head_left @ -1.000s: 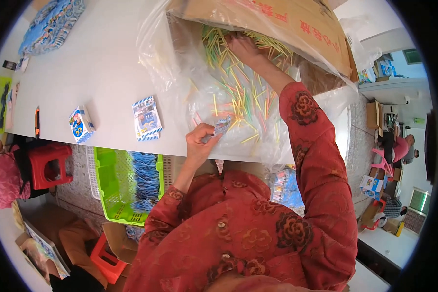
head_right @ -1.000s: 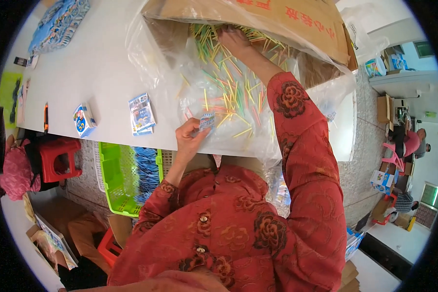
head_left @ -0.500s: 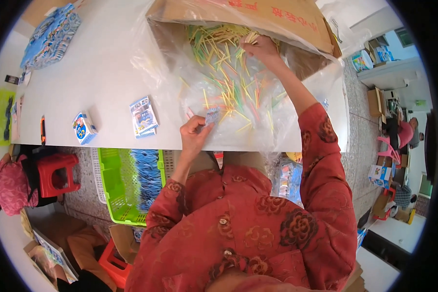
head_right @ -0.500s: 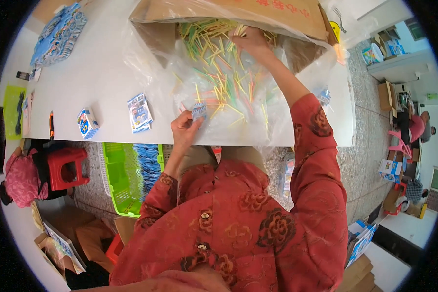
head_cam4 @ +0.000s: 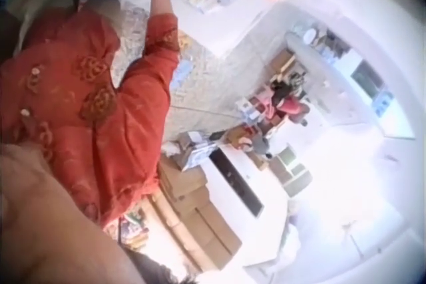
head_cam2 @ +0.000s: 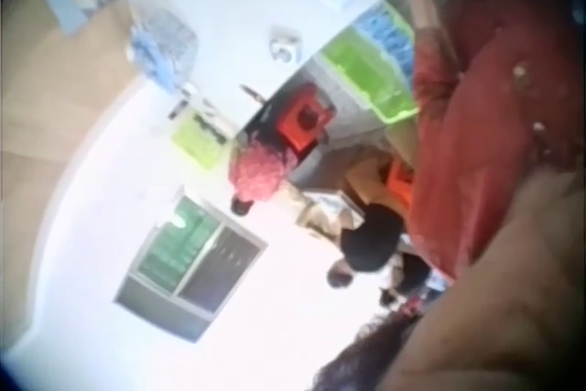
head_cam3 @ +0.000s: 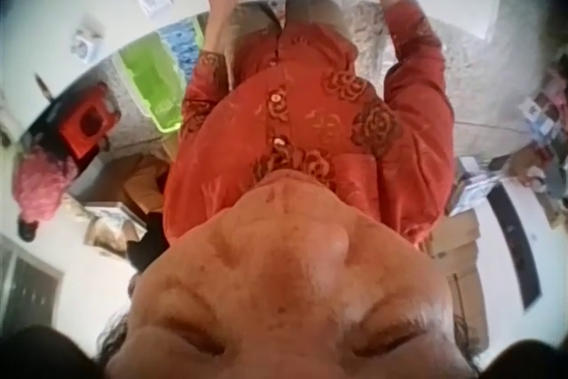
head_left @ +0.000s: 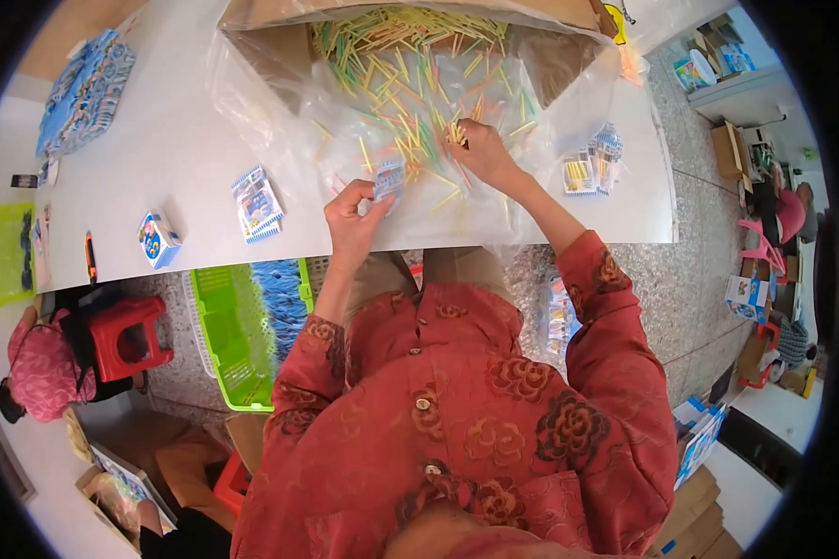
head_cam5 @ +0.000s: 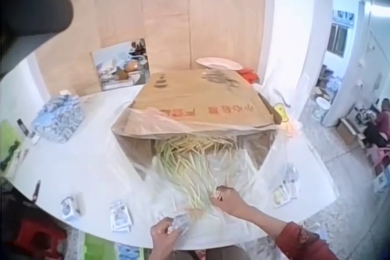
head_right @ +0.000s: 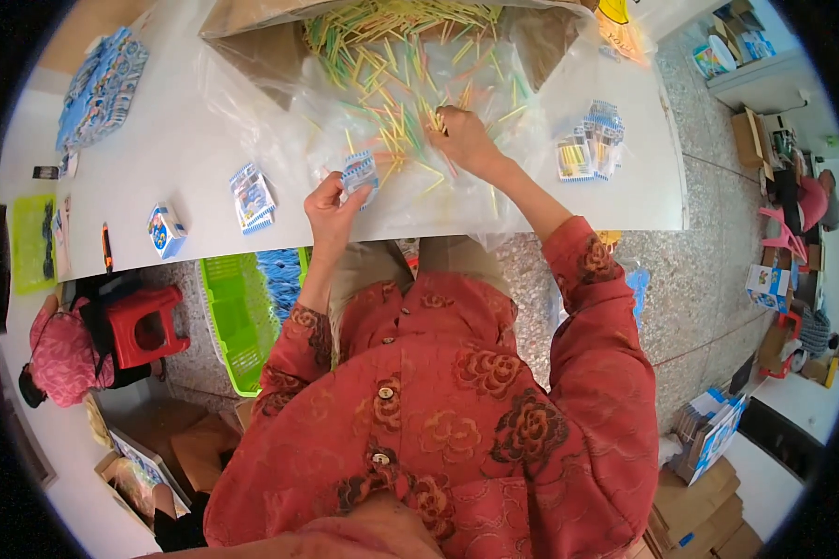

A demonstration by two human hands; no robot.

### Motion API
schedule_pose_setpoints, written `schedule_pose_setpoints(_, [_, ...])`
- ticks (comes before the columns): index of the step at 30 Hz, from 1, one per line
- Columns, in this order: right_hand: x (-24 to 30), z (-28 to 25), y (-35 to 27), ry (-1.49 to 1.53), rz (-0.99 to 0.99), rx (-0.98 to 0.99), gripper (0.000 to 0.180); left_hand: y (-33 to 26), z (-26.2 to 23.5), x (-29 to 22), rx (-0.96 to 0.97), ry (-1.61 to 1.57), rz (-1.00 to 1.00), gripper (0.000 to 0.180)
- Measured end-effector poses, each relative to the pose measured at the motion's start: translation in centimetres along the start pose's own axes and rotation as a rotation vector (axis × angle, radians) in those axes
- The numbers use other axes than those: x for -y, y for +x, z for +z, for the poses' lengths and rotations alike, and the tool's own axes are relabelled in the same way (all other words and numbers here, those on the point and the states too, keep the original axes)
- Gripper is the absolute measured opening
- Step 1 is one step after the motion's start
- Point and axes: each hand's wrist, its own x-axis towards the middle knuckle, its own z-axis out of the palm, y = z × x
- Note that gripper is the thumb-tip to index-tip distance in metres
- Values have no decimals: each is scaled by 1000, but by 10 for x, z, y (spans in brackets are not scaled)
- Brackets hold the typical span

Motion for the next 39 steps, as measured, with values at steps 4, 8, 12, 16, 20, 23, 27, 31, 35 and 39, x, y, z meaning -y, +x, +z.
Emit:
schedule_pose_setpoints(4, [9,-17,-6,127,-34,26,12,4,9,-26,46,31,-1,8])
schedule_pose_setpoints(8, [54,-58,-12,586,188,124,11,6,15,-25,75,68,24,8])
schedule_pose_setpoints(12, [109,-90,-20,878,112,238,11,7,21,-20,110,77,75,9])
schedule_pose_setpoints(16, [119,-90,-27,926,131,342,12,7,24,-24,143,91,57,10])
schedule_pose_setpoints(20, [119,-86,-29,894,121,317,12,6,23,-27,148,151,113,12])
schedule_pose_setpoints(23, [123,-84,-31,834,59,242,11,4,23,-27,130,163,123,12])
schedule_pose_setpoints(27, [128,-76,-38,600,-112,47,10,1,24,-25,103,149,111,12])
schedule_pose_setpoints(31, [125,-66,-44,436,-364,-71,12,-1,27,-29,75,87,69,9])
schedule_pose_setpoints(35, [123,-63,-50,438,-432,-41,15,-3,31,-35,49,-54,-78,7])
schedule_pose_setpoints(39, [123,-66,-52,401,-454,-17,14,-4,32,-33,66,-84,-88,7])
